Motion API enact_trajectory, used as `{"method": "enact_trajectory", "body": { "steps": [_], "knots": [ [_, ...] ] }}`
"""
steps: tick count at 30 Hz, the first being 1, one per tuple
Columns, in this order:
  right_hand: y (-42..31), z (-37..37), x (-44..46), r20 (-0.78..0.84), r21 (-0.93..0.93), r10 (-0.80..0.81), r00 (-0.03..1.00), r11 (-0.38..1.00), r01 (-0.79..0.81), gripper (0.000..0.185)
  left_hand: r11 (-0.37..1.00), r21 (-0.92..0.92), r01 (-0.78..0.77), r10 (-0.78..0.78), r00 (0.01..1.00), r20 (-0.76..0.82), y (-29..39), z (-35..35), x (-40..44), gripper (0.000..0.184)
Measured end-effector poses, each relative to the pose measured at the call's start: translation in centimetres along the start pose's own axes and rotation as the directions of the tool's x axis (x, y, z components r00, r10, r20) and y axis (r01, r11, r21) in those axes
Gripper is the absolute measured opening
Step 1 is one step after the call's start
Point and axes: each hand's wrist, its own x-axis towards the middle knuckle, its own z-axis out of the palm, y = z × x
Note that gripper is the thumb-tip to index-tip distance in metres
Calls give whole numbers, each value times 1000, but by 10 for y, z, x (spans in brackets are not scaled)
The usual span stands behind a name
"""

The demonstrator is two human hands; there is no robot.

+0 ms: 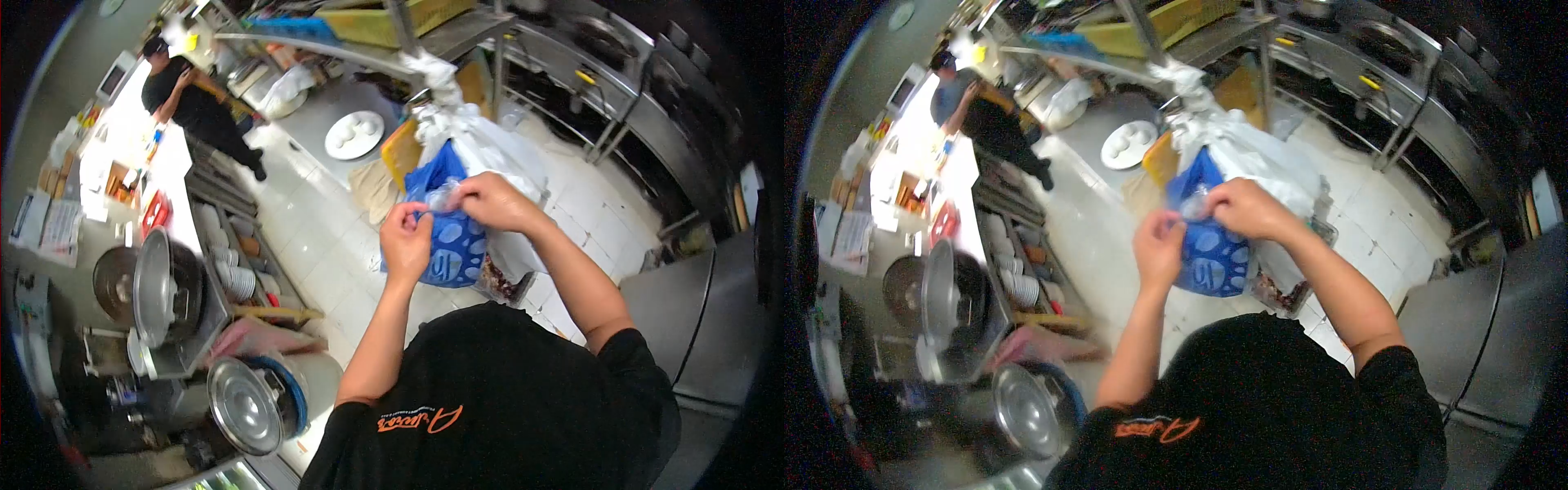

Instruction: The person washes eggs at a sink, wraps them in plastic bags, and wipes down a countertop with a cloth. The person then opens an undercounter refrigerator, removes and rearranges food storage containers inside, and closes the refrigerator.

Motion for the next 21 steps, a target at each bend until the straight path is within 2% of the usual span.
{"method": "enact_trajectory", "body": {
  "steps": [1, 2, 3, 4, 5, 6, 8, 10, 11, 13, 16, 19, 21],
  "knots": [
    [-8, 3, -1, 45, -12, 35, 998, 999, -34, 15, 998, 40, -43, 42, 998, 42, 0, 0, -1, 12],
    [-17, 1, 1, 62, -51, 83, 995, 996, -80, 15, 979, -167, -117, 127, 990, 54, -9, 6, -3, 14],
    [-9, 5, 4, 40, -60, 7, 999, 998, -5, 19, 972, -207, -110, 131, 987, 91, -19, 7, -6, 15],
    [-11, 4, 8, -18, -192, 35, 999, 981, -38, 20, 975, -154, -161, 174, 982, 79, -15, 9, -7, 13],
    [-2, 7, 10, -126, -184, -54, 991, 982, 30, 21, 989, -148, 3, 16, 992, 128, -11, 7, -8, 13],
    [-9, 2, 7, -145, -176, 0, 989, 984, -26, 21, 989, -39, -141, 144, 983, 114, -2, 7, -9, 12],
    [-34, -17, 0, 2, -332, 188, 982, 927, -177, 19, 989, 39, -140, 135, 985, 111, 0, 13, -9, 11],
    [-25, 0, -3, -10, -239, 50, 999, 970, -51, 22, 997, -61, -44, 50, 995, 90, 1, 12, -9, 12],
    [-22, 3, -4, 55, -256, 40, 998, 966, -25, 22, 994, -105, 11, -3, 997, 77, -1, 11, -8, 14],
    [-23, 3, -2, 160, -341, 86, 983, 940, -27, 20, 996, -86, -18, 24, 997, 72, -10, 12, -3, 17],
    [-20, 7, -1, 125, -521, 156, 980, 851, -69, 17, 993, 19, -115, 113, 990, 85, -11, 12, 0, 16],
    [-12, 14, 5, 118, -584, 238, 964, 802, -126, 16, 978, 42, -202, 199, 978, 64, 5, 16, -2, 13],
    [-11, 14, 7, 172, -625, 243, 955, 776, -85, 16, 975, 69, -213, 211, 977, 33, 19, 20, -8, 11]
  ]
}}
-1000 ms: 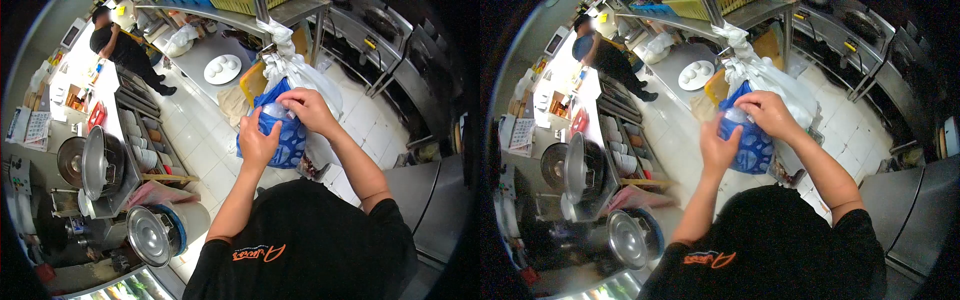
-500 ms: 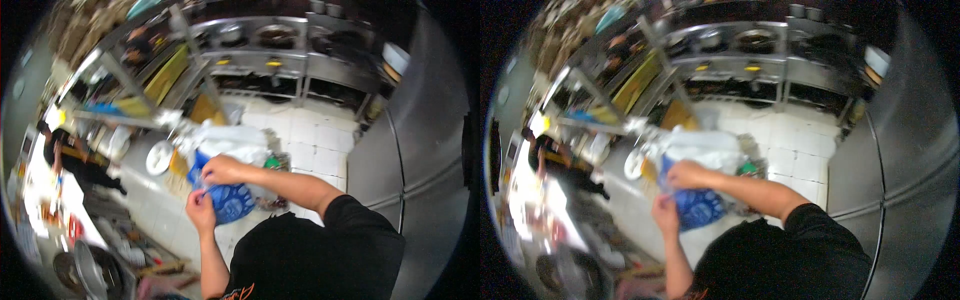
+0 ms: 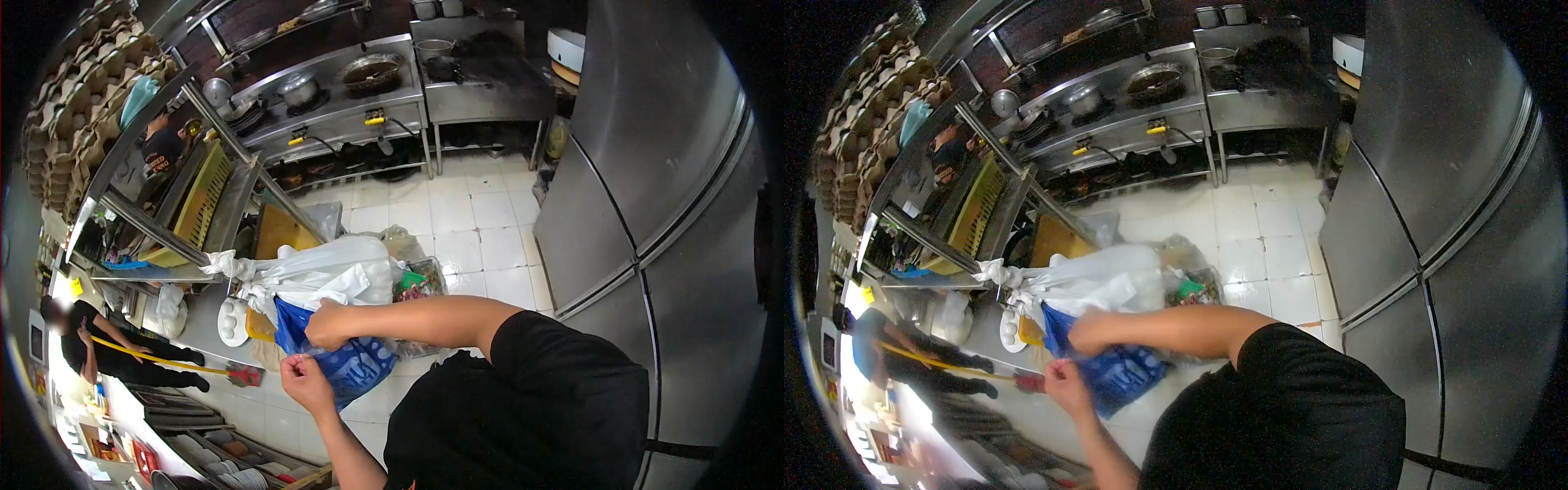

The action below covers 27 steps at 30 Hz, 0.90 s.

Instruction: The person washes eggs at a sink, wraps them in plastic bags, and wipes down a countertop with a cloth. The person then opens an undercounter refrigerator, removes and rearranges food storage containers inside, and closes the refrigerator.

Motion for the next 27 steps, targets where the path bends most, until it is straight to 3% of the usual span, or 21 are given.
{"method": "enact_trajectory", "body": {
  "steps": [3, 6, 9, 10, 15, 16, 20, 23, 25, 26, 27],
  "knots": [
    [-5, 4, -1, -54, -3, 21, 998, 1000, -21, 15, 996, 58, -61, 62, 998, -24, -9, 1, 1, 9],
    [-10, 3, -6, -220, 122, 28, 975, 993, -1, 14, 963, 135, -232, 249, 960, -126, 9, 1, 3, 22],
    [-15, 4, -4, -271, 271, 29, 962, 961, 47, 12, 870, 135, -474, 480, 877, -17, 10, 0, 13, 33],
    [-18, -8, -14, -217, 374, 63, 974, 927, 23, 13, 881, 174, -440, 443, 896, 22, 6, 1, 15, 34],
    [-5, 2, -13, -545, 406, 159, 823, 909, 93, 15, 869, 381, -315, 302, 948, 95, -18, -3, 18, 32],
    [-4, 3, -15, -595, 378, 108, 797, 912, 158, 13, 943, 283, -173, 165, 985, 53, -16, -3, 15, 33],
    [-18, -1, -17, -708, 271, -112, 698, 869, 414, 7, 976, 154, -151, 156, 987, -23, -23, 2, 11, 33],
    [-24, 0, -5, -528, 468, -118, 841, 786, 404, 10, 999, 2, -51, 51, 993, -102, -13, 4, 10, 30],
    [-21, -3, 6, -179, 324, -91, 980, 935, 146, 16, 986, -168, -12, -8, 993, -120, -17, 3, 8, 29],
    [-22, -6, 9, -30, 220, -64, 998, 973, 69, 18, 969, -249, 5, -38, 991, -128, -15, 5, 6, 28],
    [-25, -8, 12, 115, 105, -15, 993, 994, 3, 20, 982, -187, -19, 1, 995, -97, -16, 4, 5, 27]
  ]
}}
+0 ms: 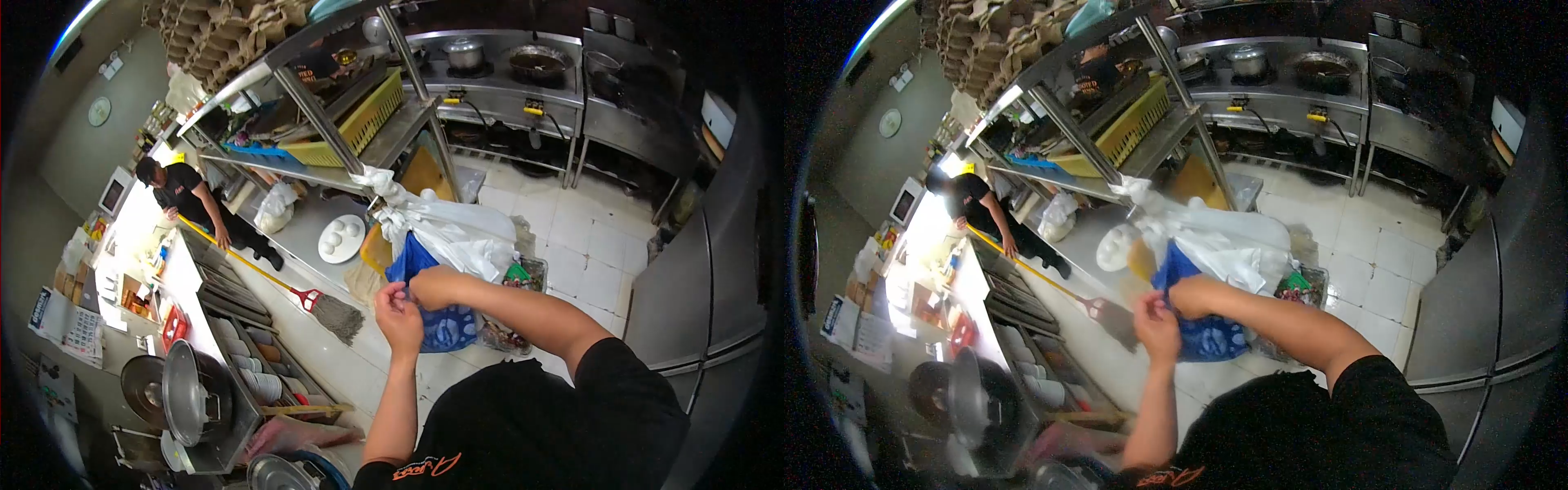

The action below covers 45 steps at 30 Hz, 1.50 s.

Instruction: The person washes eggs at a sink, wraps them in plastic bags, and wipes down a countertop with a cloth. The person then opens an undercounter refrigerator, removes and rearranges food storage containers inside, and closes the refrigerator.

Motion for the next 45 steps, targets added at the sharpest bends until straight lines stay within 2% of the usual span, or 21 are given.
{"method": "enact_trajectory", "body": {
  "steps": [1, 3, 5, 7, 8, 9, 10, 12, 14, 15, 18, 21, 24, 27, 28, 30, 33, 36, 39, 42, 45],
  "knots": [
    [-2, 7, 10, 25, -114, 40, 999, 993, -37, 23, 998, 59, -34, 32, 999, 39, -4, -1, 0, 27],
    [0, 11, 19, 70, -161, 26, 997, 987, -14, 24, 985, 142, -100, 90, 993, 77, -16, -1, -2, 27],
    [-1, 10, 22, 137, -234, 17, 990, 972, 16, 24, 992, 118, -49, 42, 997, 62, -16, 0, -6, 25],
    [5, 23, 27, 15, -89, -35, 999, 995, 36, 23, 992, 102, -73, 67, 996, 64, -17, -1, -6, 23],
    [10, 31, 32, -48, -23, -47, 998, 999, 46, 23, 979, 166, -116, 104, 991, 78, -17, -4, -2, 24],
    [9, 28, 29, -26, -39, -62, 998, 997, 61, 23, 962, 223, -157, 139, 986, 91, -18, -6, 0, 25],
    [8, 26, 19, -142, 65, -91, 986, 993, 101, 20, 941, 278, -191, 170, 980, 100, -18, -7, 0, 26],
    [7, 26, 14, -197, 76, -17, 980, 997, 32, 19, 941, 303, -153, 124, 986, 112, -13, -10, 5, 28],
    [11, 17, 3, -188, 130, -13, 982, 991, 38, 18, 914, 394, -102, 44, 987, 154, -1, -13, 5, 28],
    [12, 14, -2, -184, 159, -14, 983, 986, 43, 18, 926, 373, -63, 10, 990, 142, 3, -10, 6, 29],
    [24, 22, -2, -283, 262, -20, 959, 960, 98, 16, 896, 437, -78, -5, 983, 185, -13, -10, 9, 32],
    [29, 19, -14, -420, 431, 55, 906, 891, 145, 13, 938, 346, -7, -70, 975, 211, -16, -8, 9, 25],
    [36, 23, -12, -405, 540, 32, 914, 815, 211, 11, 909, 416, -10, -92, 970, 224, -6, -2, 8, 20],
    [37, 28, -5, -382, 552, 39, 923, 811, 194, 11, 881, 454, -133, 3, 962, 275, -14, -7, 12, 23],
    [36, 28, -6, -536, 454, 38, 843, 855, 250, 12, 864, 484, -141, -11, 955, 298, -14, -8, 14, 22],
    [32, 30, -12, -788, 229, -8, 616, 924, 305, 13, 827, 541, -154, -44, 941, 336, -15, -13, 16, 20],
    [31, 33, -4, -723, 356, 37, 690, 876, 325, 12, 863, 503, -51, -88, 965, 248, -27, -19, 15, 17],
    [34, 40, 13, -523, 250, -102, 846, 931, 266, 11, 948, 317, -36, 6, 995, 95, 2, 3, 8, 15],
    [32, 40, 15, -606, 240, -62, 793, 936, 257, 11, 974, 227, 6, -34, 992, 119, -3, 2, 7, 15],
    [31, 39, 11, -819, 226, -68, 569, 874, 430, 9, 879, 465, -105, -7, 973, 233, 3, -3, 14, 15],
    [33, 37, 16, -860, 287, 25, 509, 849, 443, 8, 813, 566, -139, -40, 955, 292, -21, -17, 22, 17]
  ]
}}
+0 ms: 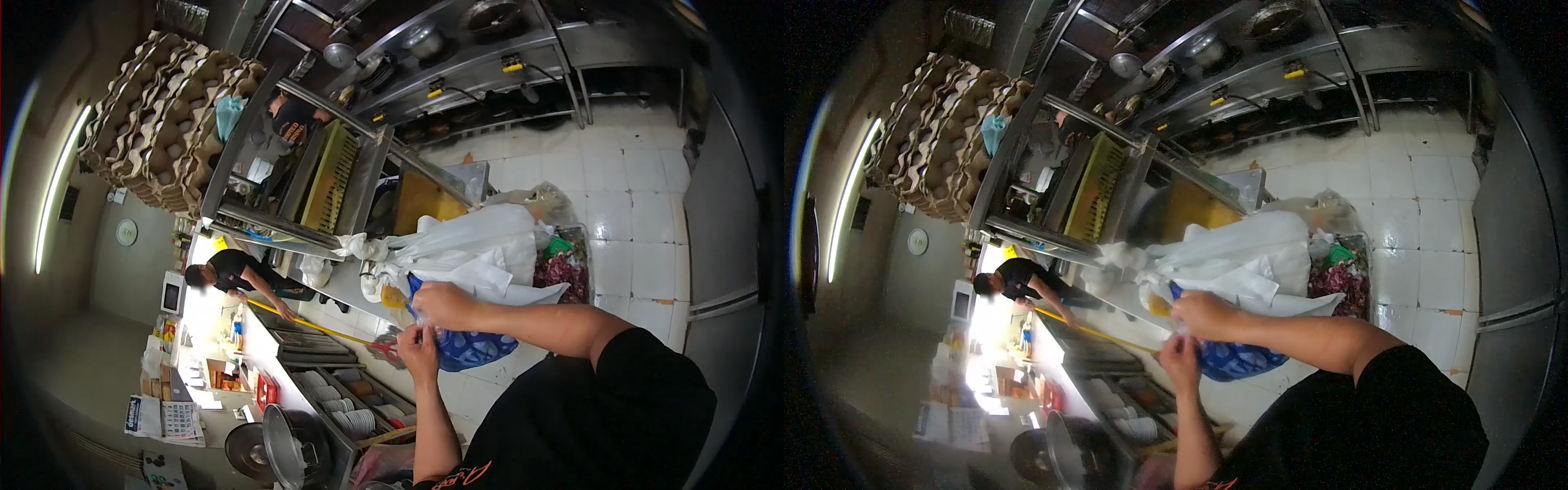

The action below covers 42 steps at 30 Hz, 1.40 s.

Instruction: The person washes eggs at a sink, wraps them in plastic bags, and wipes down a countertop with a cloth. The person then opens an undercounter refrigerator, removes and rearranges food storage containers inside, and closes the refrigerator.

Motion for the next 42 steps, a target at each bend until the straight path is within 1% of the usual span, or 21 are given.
{"method": "enact_trajectory", "body": {
  "steps": [1, 2, 4, 5, 7, 8, 10, 12, 14, 17, 20, 23, 27, 28, 31, 32, 35, 36, 39, 40, 42],
  "knots": [
    [0, -2, 3, -43, 10, 3, 999, 1000, -3, 10, 1000, 17, -3, 3, 1000, 5, -6, 1, -1, 17],
    [1, -1, 7, -241, 86, 3, 970, 996, 18, 10, 999, 33, -6, 6, 1000, 12, -11, 4, -3, 16],
    [-4, -5, 11, -327, 230, 191, 925, 966, -118, 11, 994, 93, 58, -67, 993, 95, -7, 2, -4, 26],
    [-5, -6, 11, -357, 306, 289, 888, 935, -181, 12, 999, 45, -6, 6, 1000, -5, -2, 4, -4, 29],
    [-6, -7, 9, -225, 322, 350, 909, 908, -270, 15, 989, -33, -142, 132, 968, -213, 14, 11, -6, 35],
    [-7, -9, 8, -137, 326, 365, 921, 895, -306, 15, 975, 66, -211, 221, 919, -325, 24, 11, -7, 54],
    [-9, -12, 9, -12, 287, 373, 928, 890, -355, 15, 987, -1, -159, 152, 946, -287, 20, 15, -8, 53],
    [-13, -11, 13, -50, 313, 388, 920, 881, -354, 13, 986, -130, -106, 69, 963, -260, 13, 26, -11, 45],
    [-19, -15, 17, -69, 390, 404, 912, 852, -349, 16, 985, 24, -171, 172, 967, -189, 5, 26, -13, 40],
    [-18, -10, 23, -171, 424, 375, 911, 863, -276, 16, 953, 148, -265, 286, 948, -141, 9, 25, -10, 23],
    [-26, -22, 40, -156, 737, 500, 852, 633, -237, 15, 918, 288, -271, 292, 956, -32, 2, 25, -14, 15],
    [-27, -52, 64, -288, 787, 463, 838, 613, -68, 12, 846, 411, -339, 333, 939, 89, -11, 29, -20, 15],
    [-30, -94, 91, -394, 891, 474, 787, 409, 200, 12, 789, 430, -439, 392, 899, 198, 6, 23, -18, 18],
    [-32, -107, 96, -416, 884, 467, 780, 408, 227, 11, 762, 444, -470, 418, 882, 216, 5, 22, -17, 19],
    [-37, -141, 101, -457, 856, 493, 740, 471, 215, 11, 955, 134, -263, 270, 962, -36, 4, 19, -13, 19],
    [-38, -150, 99, -468, 843, 509, 722, 503, 191, 12, 928, 188, -321, 347, 929, -128, 6, 15, -9, 24],
    [-35, -167, 95, -495, 854, 496, 713, 431, 293, 14, 968, 80, -238, 250, 938, -242, 15, 9, -2, 29],
    [-35, -169, 94, -513, 844, 502, 696, 444, 302, 15, 930, 115, -348, 365, 912, -188, 21, 6, -1, 25],
    [-35, -174, 92, -524, 843, 490, 697, 415, 343, 19, 806, 445, -390, 348, 921, 177, 17, 2, -12, 26],
    [-36, -175, 90, -519, 844, 477, 709, 417, 338, 20, 849, 407, -338, 298, 941, 160, 15, 8, -16, 29],
    [-42, -177, 85, -481, 864, 491, 726, 404, 299, 19, 950, 170, -262, 242, 961, 131, 14, 5, -14, 26]
  ]
}}
